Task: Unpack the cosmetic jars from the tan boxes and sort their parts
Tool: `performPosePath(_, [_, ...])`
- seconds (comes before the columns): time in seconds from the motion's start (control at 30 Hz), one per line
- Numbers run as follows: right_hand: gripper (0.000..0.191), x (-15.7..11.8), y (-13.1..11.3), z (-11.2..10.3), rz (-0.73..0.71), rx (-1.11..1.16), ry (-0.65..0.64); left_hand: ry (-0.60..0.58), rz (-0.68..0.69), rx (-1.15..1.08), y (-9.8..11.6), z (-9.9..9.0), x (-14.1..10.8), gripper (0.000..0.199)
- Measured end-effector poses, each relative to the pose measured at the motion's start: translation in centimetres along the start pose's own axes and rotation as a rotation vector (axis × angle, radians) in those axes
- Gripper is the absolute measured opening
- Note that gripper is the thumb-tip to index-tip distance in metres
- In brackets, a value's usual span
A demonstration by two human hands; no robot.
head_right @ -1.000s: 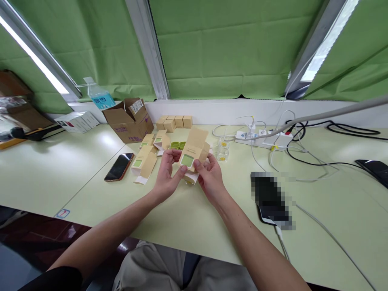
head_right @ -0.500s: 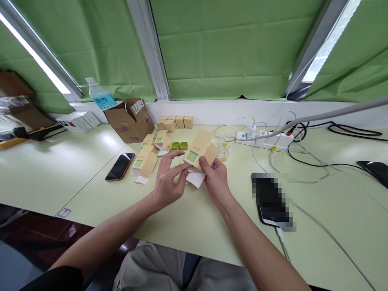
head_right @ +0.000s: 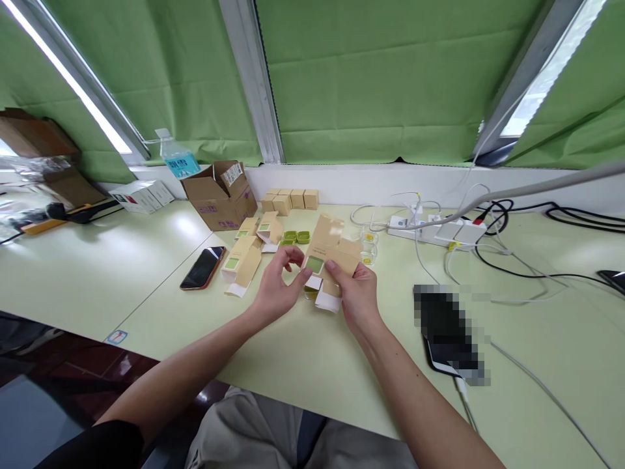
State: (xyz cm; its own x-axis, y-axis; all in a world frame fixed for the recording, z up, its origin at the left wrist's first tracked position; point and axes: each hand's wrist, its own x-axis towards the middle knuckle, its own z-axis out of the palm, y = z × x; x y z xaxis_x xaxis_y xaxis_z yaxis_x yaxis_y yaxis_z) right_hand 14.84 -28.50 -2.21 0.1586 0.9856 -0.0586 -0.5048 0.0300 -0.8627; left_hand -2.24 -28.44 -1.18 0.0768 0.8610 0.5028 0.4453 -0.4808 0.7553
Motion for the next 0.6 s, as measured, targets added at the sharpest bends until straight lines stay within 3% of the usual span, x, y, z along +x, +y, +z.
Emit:
performPosePath(0.07, [0.059,-0.1,0.2,0.0,-0.004,-0.032,-0.022,-0.087,-0.086,0.022,0.2,-0.3,0.4,0.016])
performPosePath(0.13, [0.059,-0.2,0.4,0.0,-0.011,-0.072,-0.047,-0.133,-0.129,0.033,0.3,-0.4,0.6,0.025])
performPosePath(0.33, [0.066,-0.4,0.3,0.1,0.006,-0.160,-0.150,-0.101,-0.186,-0.110,-1.1,-2.1,2.7,0.041])
performPosePath(0.43, [0.064,-0.5,0.1,0.0,-0.028,-0.196,-0.168,0.032,-0.248,-0.213,-2.5,-5.2,5.7,0.049])
performPosePath(0.6, [0.054,-0.6,0.1,-0.1,-0.152,-0.246,-0.148,0.166,-0.388,-0.113,-5.9,-12.1,11.7,0.050])
